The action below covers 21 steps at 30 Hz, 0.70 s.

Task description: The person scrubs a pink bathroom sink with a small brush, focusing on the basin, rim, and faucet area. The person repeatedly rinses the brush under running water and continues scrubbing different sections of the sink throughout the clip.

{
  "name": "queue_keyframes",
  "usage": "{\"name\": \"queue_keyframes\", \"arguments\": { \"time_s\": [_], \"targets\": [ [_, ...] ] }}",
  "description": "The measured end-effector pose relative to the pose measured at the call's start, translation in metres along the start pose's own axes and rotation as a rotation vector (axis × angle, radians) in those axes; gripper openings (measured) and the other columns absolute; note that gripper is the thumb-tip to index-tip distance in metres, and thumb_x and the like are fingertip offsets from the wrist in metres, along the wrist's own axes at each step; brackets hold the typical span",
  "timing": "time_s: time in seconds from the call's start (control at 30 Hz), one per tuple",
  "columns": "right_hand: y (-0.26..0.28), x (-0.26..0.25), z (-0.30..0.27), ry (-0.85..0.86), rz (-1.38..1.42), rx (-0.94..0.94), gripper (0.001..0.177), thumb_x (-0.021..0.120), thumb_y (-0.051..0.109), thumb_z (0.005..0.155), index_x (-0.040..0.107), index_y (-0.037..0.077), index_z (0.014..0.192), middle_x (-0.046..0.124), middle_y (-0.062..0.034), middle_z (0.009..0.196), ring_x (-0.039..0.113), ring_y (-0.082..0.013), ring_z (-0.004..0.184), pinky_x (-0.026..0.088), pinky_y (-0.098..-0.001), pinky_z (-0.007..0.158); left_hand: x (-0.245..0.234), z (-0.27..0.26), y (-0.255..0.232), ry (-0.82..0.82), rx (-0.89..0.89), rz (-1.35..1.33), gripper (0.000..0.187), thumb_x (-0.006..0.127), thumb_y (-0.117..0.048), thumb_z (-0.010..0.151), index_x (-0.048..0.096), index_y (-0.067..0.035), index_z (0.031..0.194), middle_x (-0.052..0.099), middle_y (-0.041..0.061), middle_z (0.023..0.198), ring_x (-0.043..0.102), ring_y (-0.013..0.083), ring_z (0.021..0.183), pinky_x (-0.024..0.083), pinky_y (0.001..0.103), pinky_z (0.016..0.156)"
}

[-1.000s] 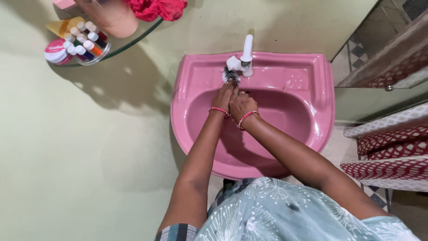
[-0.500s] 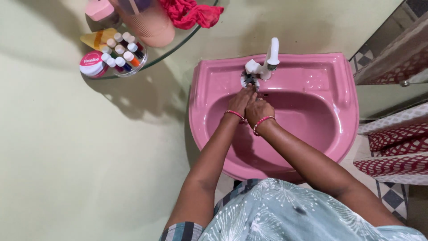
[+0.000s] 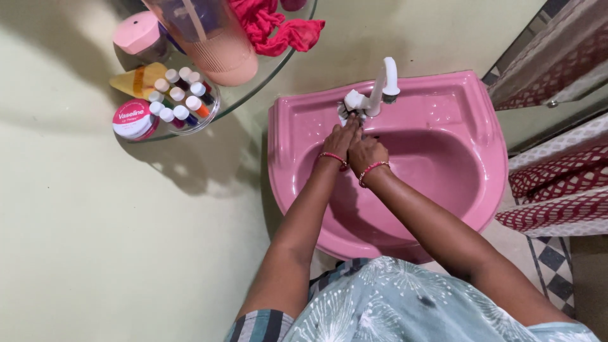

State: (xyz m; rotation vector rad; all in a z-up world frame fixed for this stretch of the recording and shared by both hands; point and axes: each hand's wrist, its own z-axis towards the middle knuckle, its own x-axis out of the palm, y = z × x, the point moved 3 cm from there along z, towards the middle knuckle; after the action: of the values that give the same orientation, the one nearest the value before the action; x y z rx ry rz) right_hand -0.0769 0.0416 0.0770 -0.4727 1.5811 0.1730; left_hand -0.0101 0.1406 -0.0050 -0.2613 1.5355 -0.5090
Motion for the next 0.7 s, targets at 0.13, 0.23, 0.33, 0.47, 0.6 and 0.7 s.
{"name": "queue_keyframes", "arguments": {
  "time_s": [0.13, 0.23, 0.33, 0.47, 0.6, 0.7],
  "targets": [
    [0.008, 0.007, 0.008, 0.112, 0.022, 0.001, 0.081, 0.064, 0.029, 0.093, 0.03, -0.016, 0.152, 0.075, -0.016, 0.102, 0.074, -0.0265, 0.091, 0.062, -0.037, 0.069, 0.002, 0.001, 0.009, 0.077, -0.018, 0.002, 0.054, 0.042, -0.033, 0.103, 0.036, -0.023, 0.156, 0.027, -0.003, 0.168, 0.058, 0.036, 0.116, 0.054, 0.047, 0.097],
    [-0.003, 0.006, 0.005, 0.05, 0.011, -0.021, 0.071, 0.062, 0.021, 0.095, 0.034, -0.015, 0.15, 0.075, -0.0152, 0.102, 0.074, -0.0253, 0.091, 0.062, -0.0367, 0.067, 0.003, 0.0, 0.003, 0.043, 0.004, 0.017, 0.052, 0.042, -0.034, 0.106, 0.038, -0.021, 0.156, 0.027, 0.0, 0.169, 0.059, 0.0356, 0.119, 0.055, 0.047, 0.099],
    [-0.006, -0.003, 0.0, 0.054, -0.042, -0.029, 0.065, 0.06, 0.016, 0.098, 0.036, -0.015, 0.15, 0.076, -0.0153, 0.102, 0.076, -0.0247, 0.089, 0.063, -0.037, 0.065, 0.004, 0.0, 0.0, 0.039, 0.013, 0.019, 0.049, 0.042, -0.033, 0.104, 0.043, -0.021, 0.152, 0.03, 0.001, 0.168, 0.061, 0.0355, 0.119, 0.054, 0.048, 0.1],
    [-0.001, -0.013, -0.004, 0.102, -0.047, 0.006, 0.075, 0.066, 0.017, 0.092, 0.032, -0.013, 0.152, 0.075, -0.0143, 0.102, 0.075, -0.0256, 0.091, 0.063, -0.0363, 0.066, 0.006, 0.007, 0.001, 0.082, -0.079, -0.042, 0.055, 0.039, -0.028, 0.104, 0.037, -0.023, 0.159, 0.054, 0.011, 0.147, 0.067, 0.0378, 0.111, 0.056, 0.05, 0.095],
    [-0.007, -0.008, -0.001, 0.096, 0.007, -0.032, 0.078, 0.071, 0.014, 0.088, 0.034, -0.016, 0.149, 0.075, -0.014, 0.103, 0.074, -0.0267, 0.094, 0.062, -0.0359, 0.069, 0.007, 0.008, -0.001, 0.022, -0.03, -0.058, 0.05, 0.039, -0.034, 0.109, 0.033, -0.018, 0.156, 0.059, 0.014, 0.142, 0.068, 0.042, 0.106, 0.055, 0.054, 0.089],
    [-0.008, -0.003, 0.001, 0.067, -0.117, -0.111, 0.074, 0.075, 0.017, 0.085, 0.042, -0.015, 0.143, 0.074, -0.0156, 0.111, 0.074, -0.0251, 0.1, 0.061, -0.0363, 0.072, 0.014, 0.007, 0.0, 0.097, -0.028, -0.032, 0.042, 0.037, -0.035, 0.117, 0.044, -0.017, 0.155, 0.063, 0.013, 0.146, 0.07, 0.036, 0.118, 0.056, 0.05, 0.099]
  ]
}}
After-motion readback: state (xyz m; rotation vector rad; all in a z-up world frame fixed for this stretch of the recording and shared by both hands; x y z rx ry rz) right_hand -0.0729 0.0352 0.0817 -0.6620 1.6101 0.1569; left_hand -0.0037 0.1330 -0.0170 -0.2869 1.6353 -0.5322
